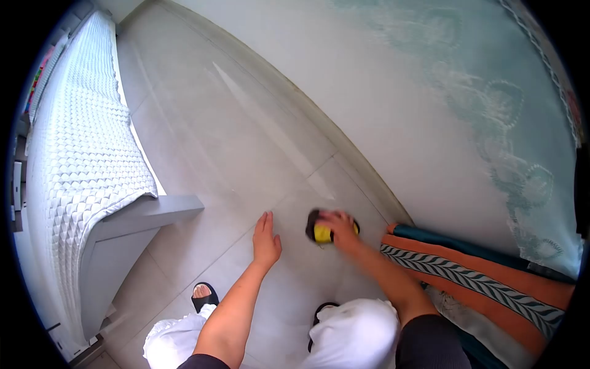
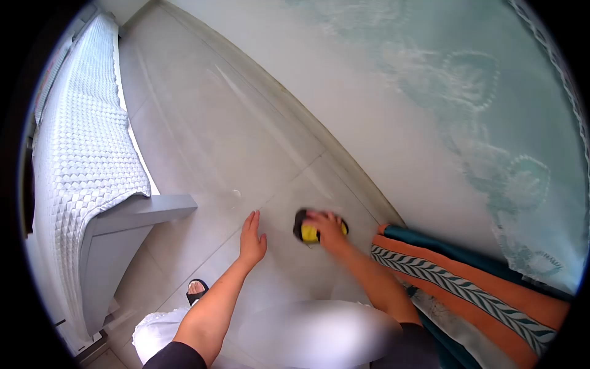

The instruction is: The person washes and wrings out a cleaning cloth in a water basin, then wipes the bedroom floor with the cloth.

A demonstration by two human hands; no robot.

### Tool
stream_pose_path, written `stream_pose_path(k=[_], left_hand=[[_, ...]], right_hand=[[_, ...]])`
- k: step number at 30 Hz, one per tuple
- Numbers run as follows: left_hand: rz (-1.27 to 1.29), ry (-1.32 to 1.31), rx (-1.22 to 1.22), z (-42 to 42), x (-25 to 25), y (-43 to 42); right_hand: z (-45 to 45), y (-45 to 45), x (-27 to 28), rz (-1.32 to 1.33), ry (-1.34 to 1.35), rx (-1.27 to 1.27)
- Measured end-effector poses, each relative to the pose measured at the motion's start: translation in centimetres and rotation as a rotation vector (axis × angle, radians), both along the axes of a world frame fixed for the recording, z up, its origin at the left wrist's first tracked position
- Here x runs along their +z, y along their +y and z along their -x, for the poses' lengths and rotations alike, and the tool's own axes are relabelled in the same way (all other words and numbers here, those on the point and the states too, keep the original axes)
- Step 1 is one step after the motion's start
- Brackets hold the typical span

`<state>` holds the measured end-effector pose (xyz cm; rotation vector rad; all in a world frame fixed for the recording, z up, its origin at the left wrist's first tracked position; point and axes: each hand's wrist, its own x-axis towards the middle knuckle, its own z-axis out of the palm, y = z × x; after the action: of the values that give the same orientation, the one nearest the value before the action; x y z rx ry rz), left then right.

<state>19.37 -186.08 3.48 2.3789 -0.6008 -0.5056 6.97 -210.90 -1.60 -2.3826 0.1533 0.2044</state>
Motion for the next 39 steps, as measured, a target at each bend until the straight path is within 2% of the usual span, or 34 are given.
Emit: stream_pose_path(k=[2,4,6,8,11,15,18,21,23,25,28,30,31,32,33,35,39], left_hand=[[0.045,-0.046,0.012,-1.8,-0.8,0.4],[0.108,-0.111,0.002,-3.1,-1.4,1.1],[0.163,-0.135,0.02,-5.1,-0.5,1.3],[0.197,-0.162,0.024,-6.9,-0.4,1.9],[0.246,-0.183,0.031,-9.0,-0.9,2.3],[0.327,-0.095,-0.01,-8.4,-1.4,0.9],[0.372,-0.038,-0.089,-6.2,-1.9,-0.6],[0.383,0.019,-0.18,-4.3,-1.3,-1.1],[0.387,0.044,-0.224,-3.4,-1.0,-1.3],[0.387,0.043,-0.242,-3.1,-1.3,-1.3],[0.453,0.044,-0.25,-2.3,-1.5,-1.3],[0.446,0.052,-0.269,-1.2,-1.7,-1.4],[0.446,0.055,-0.278,-0.7,-1.8,-1.4],[0.444,0.073,-0.286,0.0,-1.9,-1.4],[0.444,0.091,-0.297,0.8,-1.8,-1.3],[0.465,0.111,-0.305,1.8,-1.4,-1.9],[0.53,0.095,-0.334,2.3,0.4,-1.9]], right_hand=[[-7.8,-1.5,1.1,0.033,-0.097,-0.238],[-15.7,-2.1,-0.3,0.106,-0.151,-0.348],[-21.9,-1.0,-0.7,0.096,-0.1,-0.349],[-23.3,1.6,-1.1,0.116,-0.143,-0.203],[-17.9,5.0,-1.2,0.037,-0.143,-0.008],[-3.6,9.5,1.7,0.024,0.067,0.166],[3.1,10.2,4.5,-0.094,0.282,0.164],[5.4,7.1,3.0,-0.146,-0.212,-0.308],[5.1,4.1,4.5,0.03,-0.27,-0.661],[7.8,1.2,1.0,0.166,-0.193,-0.952],[8.6,3.7,-0.3,0.482,0.105,-1.001],[7.9,8.8,-1.0,0.429,0.005,-0.947],[6.5,12.6,1.7,0.36,0.13,-0.939],[7.0,16.2,1.1,0.375,0.156,-0.85],[6.7,19.6,3.5,0.322,0.194,-0.793],[8.6,25.1,3.9,0.2,0.281,-0.652],[11.7,28.5,5.6,-0.161,0.331,-0.678]])
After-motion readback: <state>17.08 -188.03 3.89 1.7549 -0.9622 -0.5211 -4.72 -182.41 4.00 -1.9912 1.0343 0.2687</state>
